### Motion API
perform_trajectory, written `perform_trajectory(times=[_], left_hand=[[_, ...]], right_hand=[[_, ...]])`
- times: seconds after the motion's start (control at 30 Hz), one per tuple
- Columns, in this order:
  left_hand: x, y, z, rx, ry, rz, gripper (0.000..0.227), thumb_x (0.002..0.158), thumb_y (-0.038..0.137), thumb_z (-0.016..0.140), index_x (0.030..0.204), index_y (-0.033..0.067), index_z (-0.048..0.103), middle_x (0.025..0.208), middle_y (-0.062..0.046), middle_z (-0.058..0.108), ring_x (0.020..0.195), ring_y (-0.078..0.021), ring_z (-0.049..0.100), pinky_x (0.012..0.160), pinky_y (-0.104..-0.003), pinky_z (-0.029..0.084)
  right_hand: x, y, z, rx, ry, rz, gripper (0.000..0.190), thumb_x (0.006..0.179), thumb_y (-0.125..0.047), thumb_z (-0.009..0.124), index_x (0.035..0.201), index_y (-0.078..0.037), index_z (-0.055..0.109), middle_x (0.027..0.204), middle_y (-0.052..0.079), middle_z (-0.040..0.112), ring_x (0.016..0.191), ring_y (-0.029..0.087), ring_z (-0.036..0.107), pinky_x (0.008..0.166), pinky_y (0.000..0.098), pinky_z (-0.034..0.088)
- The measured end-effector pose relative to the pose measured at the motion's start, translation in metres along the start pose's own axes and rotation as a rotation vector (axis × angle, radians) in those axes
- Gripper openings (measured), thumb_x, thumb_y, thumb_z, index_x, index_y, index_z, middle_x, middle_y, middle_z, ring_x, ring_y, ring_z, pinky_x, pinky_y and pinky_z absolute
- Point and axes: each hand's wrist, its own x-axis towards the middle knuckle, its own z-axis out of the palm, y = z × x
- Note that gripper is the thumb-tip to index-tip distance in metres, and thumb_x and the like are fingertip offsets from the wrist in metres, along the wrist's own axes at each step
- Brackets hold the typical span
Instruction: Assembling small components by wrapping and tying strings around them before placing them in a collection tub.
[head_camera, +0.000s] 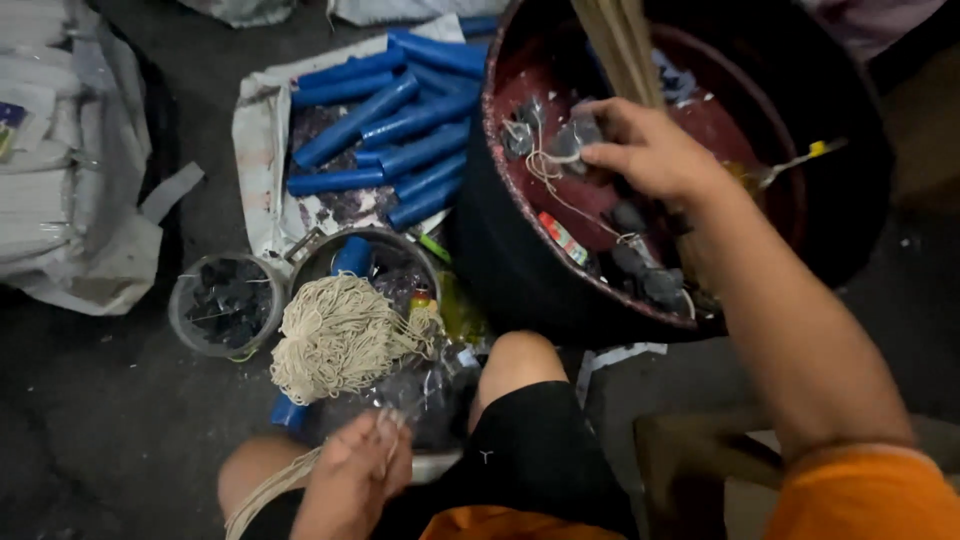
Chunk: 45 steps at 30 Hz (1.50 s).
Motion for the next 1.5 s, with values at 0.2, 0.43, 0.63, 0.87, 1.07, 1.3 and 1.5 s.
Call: perform_trajectory(times=[0.2, 0.43, 0.63, 0.87, 1.07, 1.3, 1.5], left_hand=[[-0.008, 0.060, 0.083, 0.409, -0.019, 0.255, 0.042, 0.105, 0.027, 0.053, 0.075, 0.0003, 0.066, 0.063, -0.015, 0.068, 0.050, -0.0186, 0.055, 0.050, -0.030, 0.039], [-0.030, 0.066, 0.162, 0.190, -0.173, 0.512, 0.027, 0.103, 0.027, 0.060, 0.086, 0.0067, 0.059, 0.075, -0.006, 0.059, 0.066, -0.0146, 0.055, 0.066, -0.027, 0.045], [-0.061, 0.047, 0.113, 0.094, -0.381, 0.272, 0.022, 0.107, 0.013, 0.051, 0.095, -0.0025, 0.060, 0.053, -0.004, 0.034, 0.045, -0.0158, 0.033, 0.051, -0.029, 0.032], [-0.106, 0.047, 0.067, 0.131, -0.505, 0.141, 0.024, 0.111, 0.015, 0.050, 0.104, -0.0012, 0.066, 0.060, -0.002, 0.033, 0.048, -0.0112, 0.026, 0.050, -0.025, 0.028], [-0.123, 0.059, 0.067, 0.158, -0.385, 0.188, 0.021, 0.109, 0.018, 0.053, 0.102, 0.0031, 0.066, 0.061, -0.003, 0.041, 0.049, -0.0094, 0.033, 0.044, -0.023, 0.029], [-0.091, 0.048, 0.046, 0.043, -0.196, 0.247, 0.022, 0.104, 0.010, 0.054, 0.089, -0.0060, 0.054, 0.049, -0.007, 0.036, 0.035, -0.0140, 0.034, 0.035, -0.028, 0.030], [-0.068, 0.039, 0.005, 0.026, 0.082, 0.109, 0.029, 0.104, 0.014, 0.054, 0.078, 0.0050, 0.048, 0.049, -0.005, 0.034, 0.038, -0.0138, 0.031, 0.035, -0.029, 0.022]], right_hand=[[-0.149, -0.066, 0.032, -0.122, 0.091, -0.648, 0.035, 0.098, -0.013, 0.066, 0.133, -0.007, 0.060, 0.122, 0.008, 0.071, 0.109, 0.018, 0.069, 0.099, 0.0327, 0.055], [-0.237, -0.118, 0.094, -0.185, 0.024, -1.237, 0.026, 0.107, -0.008, 0.054, 0.131, 0.001, 0.053, 0.118, 0.019, 0.068, 0.109, 0.032, 0.072, 0.100, 0.0404, 0.061], [-0.207, -0.086, 0.103, -0.181, 0.336, -1.074, 0.023, 0.103, -0.007, 0.062, 0.124, 0.001, 0.062, 0.119, 0.017, 0.069, 0.109, 0.031, 0.067, 0.100, 0.0391, 0.049], [-0.124, 0.007, 0.109, -0.308, 0.515, -1.113, 0.017, 0.116, -0.002, 0.067, 0.130, 0.006, 0.061, 0.110, 0.026, 0.066, 0.099, 0.050, 0.064, 0.074, 0.0544, 0.042], [-0.081, 0.092, 0.203, -0.159, 0.304, -0.703, 0.021, 0.098, -0.013, 0.067, 0.115, -0.001, 0.068, 0.099, 0.014, 0.076, 0.086, 0.026, 0.071, 0.072, 0.0400, 0.050], [-0.127, 0.043, 0.205, -0.327, 0.045, -0.548, 0.042, 0.096, -0.028, 0.071, 0.128, -0.002, 0.067, 0.126, 0.025, 0.068, 0.112, 0.049, 0.066, 0.091, 0.0611, 0.053], [-0.060, -0.011, 0.063, -0.281, 0.478, -0.992, 0.011, 0.109, 0.001, 0.065, 0.120, 0.004, 0.065, 0.111, 0.020, 0.066, 0.096, 0.034, 0.062, 0.084, 0.0421, 0.047]])
